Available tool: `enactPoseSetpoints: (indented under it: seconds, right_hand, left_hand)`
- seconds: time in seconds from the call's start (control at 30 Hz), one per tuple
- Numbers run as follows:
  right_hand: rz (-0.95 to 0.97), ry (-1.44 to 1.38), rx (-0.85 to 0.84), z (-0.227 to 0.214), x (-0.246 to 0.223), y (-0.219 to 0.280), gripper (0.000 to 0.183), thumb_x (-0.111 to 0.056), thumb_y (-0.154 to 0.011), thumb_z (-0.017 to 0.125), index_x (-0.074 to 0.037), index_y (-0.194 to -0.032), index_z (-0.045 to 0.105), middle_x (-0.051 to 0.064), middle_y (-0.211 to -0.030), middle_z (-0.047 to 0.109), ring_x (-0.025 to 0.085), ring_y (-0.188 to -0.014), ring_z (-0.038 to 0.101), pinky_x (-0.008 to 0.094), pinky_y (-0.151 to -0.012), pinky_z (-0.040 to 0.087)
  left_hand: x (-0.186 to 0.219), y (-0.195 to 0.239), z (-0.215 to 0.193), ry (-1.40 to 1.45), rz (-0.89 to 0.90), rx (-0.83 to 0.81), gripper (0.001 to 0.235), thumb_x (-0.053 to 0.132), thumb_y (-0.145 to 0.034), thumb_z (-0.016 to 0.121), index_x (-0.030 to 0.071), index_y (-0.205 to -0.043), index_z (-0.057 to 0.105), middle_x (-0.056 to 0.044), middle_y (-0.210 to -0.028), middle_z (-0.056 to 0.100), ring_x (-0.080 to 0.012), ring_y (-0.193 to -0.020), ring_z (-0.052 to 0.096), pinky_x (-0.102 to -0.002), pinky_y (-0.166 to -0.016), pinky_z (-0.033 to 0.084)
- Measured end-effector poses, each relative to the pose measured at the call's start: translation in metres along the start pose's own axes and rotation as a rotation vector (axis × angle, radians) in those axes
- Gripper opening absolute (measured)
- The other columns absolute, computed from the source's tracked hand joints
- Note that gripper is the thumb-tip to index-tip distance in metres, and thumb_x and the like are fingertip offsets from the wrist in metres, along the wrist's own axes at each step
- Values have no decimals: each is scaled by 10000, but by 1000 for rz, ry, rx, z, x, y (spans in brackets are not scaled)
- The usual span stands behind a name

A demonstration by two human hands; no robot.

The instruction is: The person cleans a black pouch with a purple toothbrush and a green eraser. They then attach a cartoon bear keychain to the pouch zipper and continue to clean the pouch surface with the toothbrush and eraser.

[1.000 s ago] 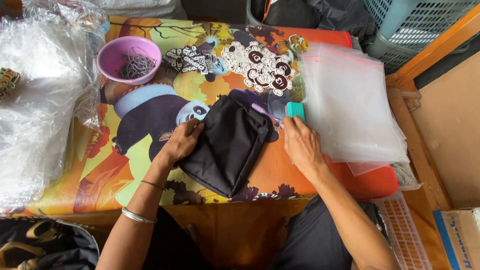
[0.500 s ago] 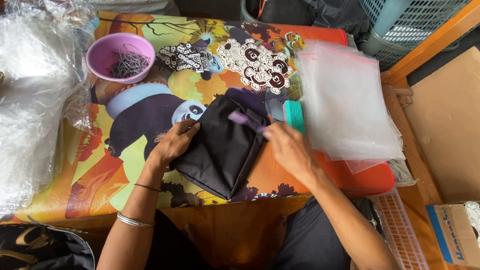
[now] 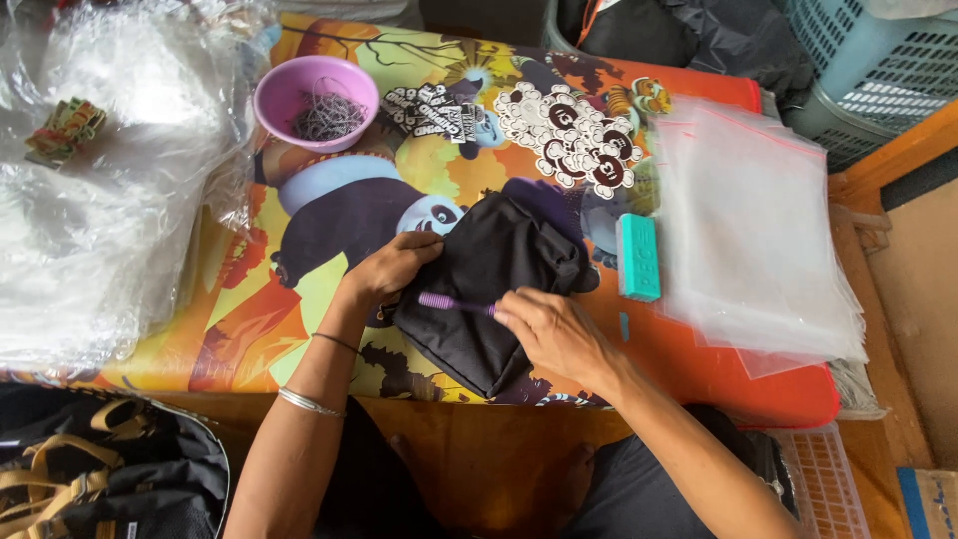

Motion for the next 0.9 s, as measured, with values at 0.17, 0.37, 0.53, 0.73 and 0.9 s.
enactPoseSetpoints:
  seconds: [0.17,0.37,0.53,0.73,0.9]
  right_hand:
    - [41,187,125,-10,59,-8,163,-246,-1051,512,-139,-1011,628,113,-862,669,347,-752,726,439,-616,592]
    - [-29,79,43,-6,0,3,122,-186,-1027,533,-128,-989,633,111,-861,680,360,-787,739,437,-631,600]
    - [2,6,190,-25,34,-26,136,-234,-1028,573,-132,-1005,660,143,-864,693,377,-836,724,458,-666,581]
    - [148,271,289,-28,82,-74,164,-254,-1060,486,-143,-1032,603,125,-906,683,359,-855,726,484,-693,561]
    - [75,234,208,2,83,-77,146,-258,-1035,519,-145,-1016,610,125,-922,694,374,-829,735,467,-677,591]
  left_hand:
    - [4,2,0,42,-35,2,602,453,-865,750,185,-1395,650,-139,-1451,597,-295,-1407,497,-391,-1171,389]
    - [8,3,5,263,69,-75,400,206,-979,603,-28,-1301,637,-267,-1201,667,-330,-1174,629,-460,-972,522]
    - [-9,-11,6,-21,109,65,309,384,-1007,592,282,-1262,733,-109,-1119,750,-287,-1152,681,-428,-957,514]
    - [-15,-17,2,-56,147,44,300,361,-1013,565,236,-1223,739,-85,-1020,742,-243,-1076,687,-417,-949,496]
    - [-24,-26,2,-10,96,52,369,328,-983,577,186,-1296,713,-178,-1238,713,-365,-1269,604,-498,-1069,445]
Point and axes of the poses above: each hand's wrist, its own y-axis away from the middle knuckle, its own z-axis out of the palm, x = y × z, the point moved 2 cm from there along -y, towards the middle knuckle
